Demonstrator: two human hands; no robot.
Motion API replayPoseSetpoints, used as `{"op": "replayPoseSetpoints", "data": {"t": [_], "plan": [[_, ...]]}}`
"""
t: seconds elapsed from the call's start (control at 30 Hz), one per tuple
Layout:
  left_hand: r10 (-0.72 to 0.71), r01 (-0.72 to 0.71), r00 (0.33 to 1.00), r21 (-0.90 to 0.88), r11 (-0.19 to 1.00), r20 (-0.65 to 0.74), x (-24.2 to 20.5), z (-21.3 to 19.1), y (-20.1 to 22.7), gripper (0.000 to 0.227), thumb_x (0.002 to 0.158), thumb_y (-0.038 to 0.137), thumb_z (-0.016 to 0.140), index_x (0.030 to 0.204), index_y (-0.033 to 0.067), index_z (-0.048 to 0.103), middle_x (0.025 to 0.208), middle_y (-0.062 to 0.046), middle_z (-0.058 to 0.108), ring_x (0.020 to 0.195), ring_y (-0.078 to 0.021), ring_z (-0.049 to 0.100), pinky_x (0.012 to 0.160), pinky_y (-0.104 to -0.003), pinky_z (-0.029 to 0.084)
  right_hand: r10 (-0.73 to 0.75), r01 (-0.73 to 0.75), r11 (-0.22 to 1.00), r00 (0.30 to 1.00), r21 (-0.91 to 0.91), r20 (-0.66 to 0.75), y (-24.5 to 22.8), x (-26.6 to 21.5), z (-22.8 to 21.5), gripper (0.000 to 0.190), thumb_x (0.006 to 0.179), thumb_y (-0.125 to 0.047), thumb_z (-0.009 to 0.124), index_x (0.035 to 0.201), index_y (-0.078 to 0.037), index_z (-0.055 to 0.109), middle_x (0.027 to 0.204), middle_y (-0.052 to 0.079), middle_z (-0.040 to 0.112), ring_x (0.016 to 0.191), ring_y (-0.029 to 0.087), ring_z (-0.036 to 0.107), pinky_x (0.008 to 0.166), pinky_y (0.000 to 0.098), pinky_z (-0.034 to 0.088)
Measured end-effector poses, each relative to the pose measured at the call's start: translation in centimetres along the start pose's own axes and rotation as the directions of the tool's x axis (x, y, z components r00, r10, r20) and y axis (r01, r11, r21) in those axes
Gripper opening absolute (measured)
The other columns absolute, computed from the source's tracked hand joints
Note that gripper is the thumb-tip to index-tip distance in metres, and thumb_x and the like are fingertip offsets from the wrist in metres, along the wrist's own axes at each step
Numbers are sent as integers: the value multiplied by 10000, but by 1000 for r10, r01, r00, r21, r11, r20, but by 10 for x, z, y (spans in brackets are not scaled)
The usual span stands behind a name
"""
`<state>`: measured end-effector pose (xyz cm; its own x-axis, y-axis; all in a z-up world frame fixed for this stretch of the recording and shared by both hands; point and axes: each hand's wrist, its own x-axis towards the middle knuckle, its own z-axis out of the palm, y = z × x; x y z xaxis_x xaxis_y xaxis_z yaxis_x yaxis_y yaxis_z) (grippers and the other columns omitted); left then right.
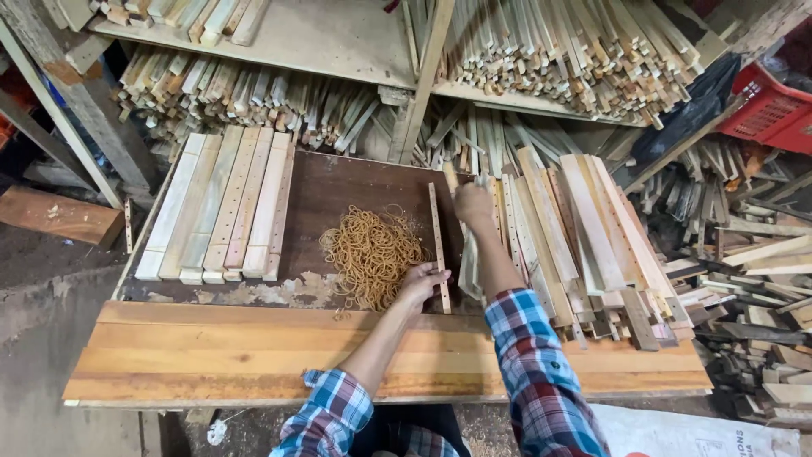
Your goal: Sorting wooden slats into organized piles in a workshop
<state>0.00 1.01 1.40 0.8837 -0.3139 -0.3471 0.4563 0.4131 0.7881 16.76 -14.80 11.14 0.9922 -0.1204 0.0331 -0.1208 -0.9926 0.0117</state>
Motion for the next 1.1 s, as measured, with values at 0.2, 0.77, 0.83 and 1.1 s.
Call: {"op": "replayPoseSetpoints", "data": {"t": [0.2, 0.77, 0.83, 1.1], "plan": [[28, -28, 1000, 20, 999, -3, -6, -4, 4, 594, 829, 229, 888, 1323, 23, 629, 1060, -35, 712, 971, -145, 696, 798, -317, 574, 141, -192, 925, 975, 328, 172, 23, -3, -24, 377, 912, -278, 596, 1092, 20, 741, 1093, 279, 725, 1115, 453, 666, 941, 558, 533], [31, -36, 998, 83, 996, 60, -31, 8, 24, 597, 784, 169, 908, 1288, 3, 634, 1075, -64, 709, 956, -130, 669, 774, -292, 598, 4, -444, 273, 888, 854, 460, 24, -18, -28, 186, 955, -125, 526, 963, 53, 579, 672, 123, 500, 496, 317, 626, 570, 551, 610], [31, -39, 997, 110, 993, 75, -34, 7, 25, 593, 778, 131, 901, 1289, -7, 631, 1065, -68, 714, 944, -129, 671, 771, -288, 600, -26, -530, 192, 839, 826, 544, 32, -16, -18, 217, 977, -154, 495, 955, 59, 532, 664, 63, 419, 501, 299, 606, 657, 594, 604], [162, -168, 985, 483, 860, 54, -70, 7, 42, 714, 651, 77, 903, 1319, 53, 652, 1069, -148, 766, 959, -245, 753, 749, -334, 624, -64, -297, 82, 951, 951, 302, 19, -105, -91, 353, 1013, -169, 600, 1280, 60, 565, 841, 79, 606, 683, 207, 671, 760, 512, 634]]}}
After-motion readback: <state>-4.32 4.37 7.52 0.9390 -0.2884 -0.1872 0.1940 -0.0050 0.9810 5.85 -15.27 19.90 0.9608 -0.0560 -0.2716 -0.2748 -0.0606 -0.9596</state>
